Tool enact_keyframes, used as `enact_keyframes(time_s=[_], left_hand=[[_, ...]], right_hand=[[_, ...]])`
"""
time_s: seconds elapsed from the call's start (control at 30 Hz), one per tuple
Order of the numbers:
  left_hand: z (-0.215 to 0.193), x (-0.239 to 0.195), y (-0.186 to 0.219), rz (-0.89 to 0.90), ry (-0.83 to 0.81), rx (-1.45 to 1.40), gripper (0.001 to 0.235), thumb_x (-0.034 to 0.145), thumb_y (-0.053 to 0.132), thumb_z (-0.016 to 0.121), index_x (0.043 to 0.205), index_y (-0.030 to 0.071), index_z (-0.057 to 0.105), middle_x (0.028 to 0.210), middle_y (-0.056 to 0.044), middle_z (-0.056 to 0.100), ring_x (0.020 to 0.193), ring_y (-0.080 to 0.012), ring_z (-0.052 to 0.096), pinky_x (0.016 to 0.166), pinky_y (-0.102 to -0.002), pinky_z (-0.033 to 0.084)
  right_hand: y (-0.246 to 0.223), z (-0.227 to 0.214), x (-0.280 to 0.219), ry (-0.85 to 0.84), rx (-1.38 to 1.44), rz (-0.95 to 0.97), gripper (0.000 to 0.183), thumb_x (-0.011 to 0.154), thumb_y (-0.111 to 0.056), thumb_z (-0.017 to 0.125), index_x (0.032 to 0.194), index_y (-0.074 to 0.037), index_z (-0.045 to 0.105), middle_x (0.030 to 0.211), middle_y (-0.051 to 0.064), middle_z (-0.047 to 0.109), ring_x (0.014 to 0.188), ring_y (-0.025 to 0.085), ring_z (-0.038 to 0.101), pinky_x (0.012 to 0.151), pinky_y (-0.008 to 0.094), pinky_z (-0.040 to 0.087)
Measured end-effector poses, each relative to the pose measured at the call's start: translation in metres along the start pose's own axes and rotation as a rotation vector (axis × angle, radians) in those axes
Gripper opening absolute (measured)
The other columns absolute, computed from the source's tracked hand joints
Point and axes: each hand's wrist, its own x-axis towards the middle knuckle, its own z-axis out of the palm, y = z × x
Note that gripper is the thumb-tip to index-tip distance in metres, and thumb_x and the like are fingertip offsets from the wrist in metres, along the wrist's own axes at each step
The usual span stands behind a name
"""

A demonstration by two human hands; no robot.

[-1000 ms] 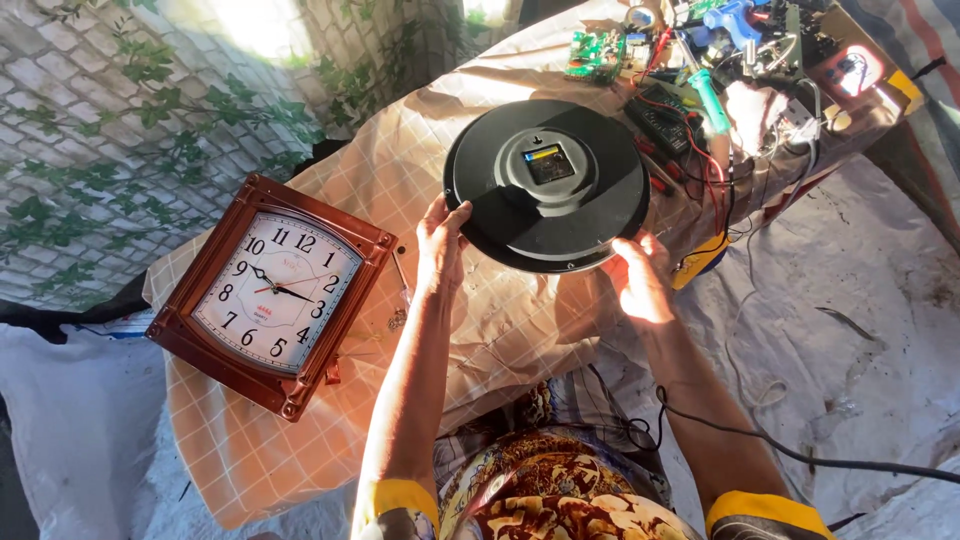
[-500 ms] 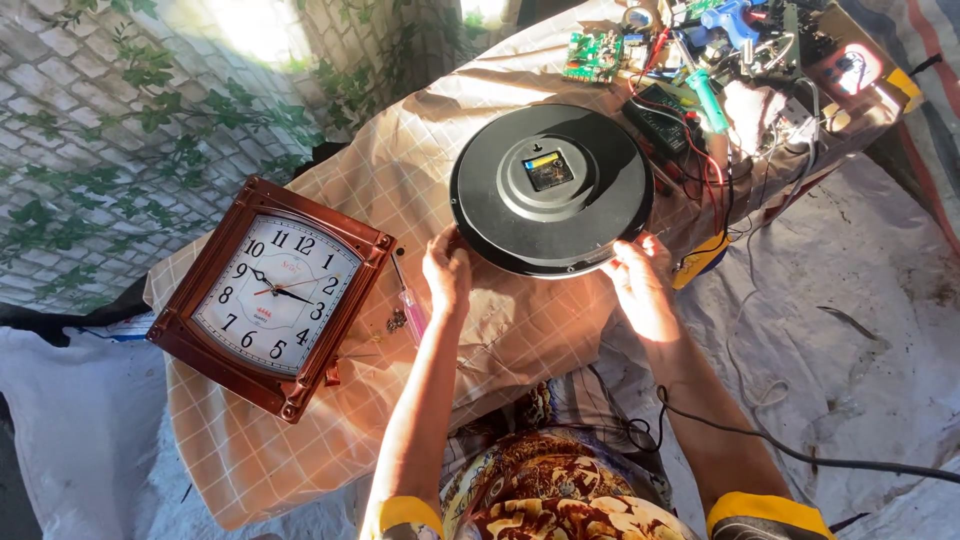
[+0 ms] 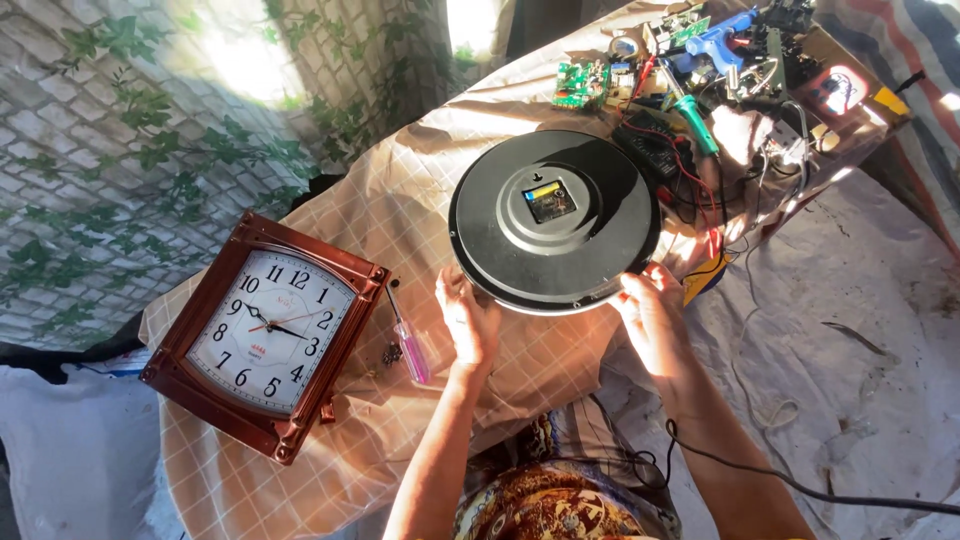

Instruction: The person assembles a wall clock by attaching a black circular backplate to a wooden clock frame. They align the backplate over the clock mechanism and use a screwdriver to secure it with screws.

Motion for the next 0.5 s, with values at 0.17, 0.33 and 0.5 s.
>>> enact_keyframes(time_s=[0.17,0.33,0.5], left_hand=[[-0.011,0.007,0.026,-0.049,-0.032,-0.079,0.021,0.072,0.0,0.079,0.092,-0.006,0.075,0.13,-0.019,0.056,0.111,-0.0367,0.061,0.089,-0.038,0.062],[0.012,-0.008,-0.012,-0.062,-0.034,-0.081,0.031,0.075,0.008,0.08,0.104,-0.001,0.074,0.132,-0.019,0.058,0.114,-0.0372,0.058,0.099,-0.044,0.052],[-0.055,0.042,0.103,-0.517,-0.069,-0.436,0.04,0.097,0.029,0.051,0.132,0.014,0.06,0.119,-0.015,0.057,0.113,-0.0316,0.058,0.106,-0.046,0.046]], right_hand=[[0.022,-0.032,0.026,0.006,-0.036,-0.021,0.024,0.088,-0.002,0.067,0.11,-0.011,0.062,0.093,0.001,0.056,0.072,0.01,0.062,0.083,0.035,0.061],[-0.013,0.005,-0.004,0.015,-0.002,0.001,0.023,0.088,-0.001,0.067,0.109,-0.009,0.062,0.097,0.004,0.06,0.077,0.014,0.065,0.081,0.035,0.061],[0.009,-0.018,0.008,0.036,0.02,0.022,0.023,0.09,0.001,0.063,0.112,-0.007,0.061,0.101,0.007,0.061,0.083,0.017,0.067,0.086,0.038,0.06]])
